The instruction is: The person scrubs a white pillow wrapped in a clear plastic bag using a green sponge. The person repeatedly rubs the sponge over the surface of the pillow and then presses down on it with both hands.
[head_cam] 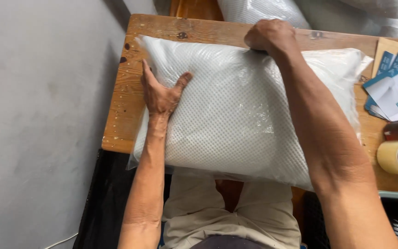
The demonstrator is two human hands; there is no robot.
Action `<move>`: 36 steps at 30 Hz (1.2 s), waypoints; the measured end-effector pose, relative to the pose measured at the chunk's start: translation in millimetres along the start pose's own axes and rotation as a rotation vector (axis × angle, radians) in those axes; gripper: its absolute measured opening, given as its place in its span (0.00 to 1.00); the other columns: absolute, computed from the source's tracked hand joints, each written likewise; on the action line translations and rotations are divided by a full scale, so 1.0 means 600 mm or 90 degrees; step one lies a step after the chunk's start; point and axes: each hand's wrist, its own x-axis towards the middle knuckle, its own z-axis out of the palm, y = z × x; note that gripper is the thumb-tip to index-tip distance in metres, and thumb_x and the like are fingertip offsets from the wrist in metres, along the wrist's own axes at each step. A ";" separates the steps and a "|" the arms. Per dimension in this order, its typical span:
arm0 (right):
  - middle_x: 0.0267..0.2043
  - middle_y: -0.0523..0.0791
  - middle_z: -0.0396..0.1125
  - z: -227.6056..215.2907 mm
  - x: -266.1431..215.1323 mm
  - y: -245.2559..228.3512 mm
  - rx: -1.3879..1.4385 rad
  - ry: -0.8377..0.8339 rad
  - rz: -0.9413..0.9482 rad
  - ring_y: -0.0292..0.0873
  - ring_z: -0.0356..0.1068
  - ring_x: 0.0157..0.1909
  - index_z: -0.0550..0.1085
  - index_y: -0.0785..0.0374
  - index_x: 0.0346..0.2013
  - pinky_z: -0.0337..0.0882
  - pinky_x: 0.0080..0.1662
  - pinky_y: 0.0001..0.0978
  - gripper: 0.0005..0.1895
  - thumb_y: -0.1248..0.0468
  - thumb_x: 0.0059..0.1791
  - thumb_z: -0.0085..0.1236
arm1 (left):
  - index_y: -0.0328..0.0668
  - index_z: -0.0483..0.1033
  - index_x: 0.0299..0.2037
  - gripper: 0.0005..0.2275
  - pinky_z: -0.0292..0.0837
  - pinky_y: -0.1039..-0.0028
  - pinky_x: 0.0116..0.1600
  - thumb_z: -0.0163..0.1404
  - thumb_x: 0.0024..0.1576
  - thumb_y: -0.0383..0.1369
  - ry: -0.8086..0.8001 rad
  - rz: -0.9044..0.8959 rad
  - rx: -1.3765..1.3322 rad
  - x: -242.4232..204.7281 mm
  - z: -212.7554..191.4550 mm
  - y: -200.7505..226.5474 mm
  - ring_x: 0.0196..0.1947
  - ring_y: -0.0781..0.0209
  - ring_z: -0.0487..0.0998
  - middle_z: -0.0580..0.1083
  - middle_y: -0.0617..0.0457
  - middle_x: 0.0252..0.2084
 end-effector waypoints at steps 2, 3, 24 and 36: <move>0.60 0.59 0.68 0.005 0.011 -0.093 0.020 0.007 -0.053 0.62 0.68 0.62 0.73 0.67 0.58 0.68 0.58 0.50 0.29 0.59 0.47 0.40 | 0.29 0.42 0.73 0.59 0.55 0.49 0.73 0.58 0.42 0.67 0.016 0.006 -0.026 -0.007 0.000 0.007 0.75 0.34 0.55 0.52 0.27 0.74; 0.60 0.57 0.68 0.008 0.015 -0.147 0.049 0.014 -0.086 0.61 0.68 0.62 0.74 0.64 0.58 0.69 0.56 0.52 0.28 0.55 0.49 0.40 | 0.28 0.41 0.73 0.60 0.56 0.49 0.72 0.60 0.41 0.65 0.017 -0.008 -0.041 -0.010 -0.001 0.008 0.74 0.34 0.55 0.53 0.27 0.73; 0.62 0.49 0.71 0.099 -0.036 0.448 -0.048 -0.071 0.270 0.61 0.71 0.61 0.77 0.64 0.57 0.72 0.54 0.56 0.27 0.58 0.47 0.42 | 0.34 0.71 0.56 0.48 0.72 0.53 0.49 0.57 0.35 0.69 -0.089 -0.096 0.000 0.014 -0.020 0.006 0.52 0.43 0.75 0.73 0.38 0.53; 0.39 0.37 0.79 0.142 -0.039 0.408 1.184 0.329 0.291 0.33 0.80 0.43 0.80 0.55 0.41 0.82 0.44 0.25 0.15 0.53 0.45 0.56 | 0.52 0.69 0.31 0.29 0.66 0.75 0.36 0.55 0.35 0.67 -0.088 -0.349 -0.259 0.077 -0.090 0.088 0.30 0.71 0.67 0.67 0.64 0.29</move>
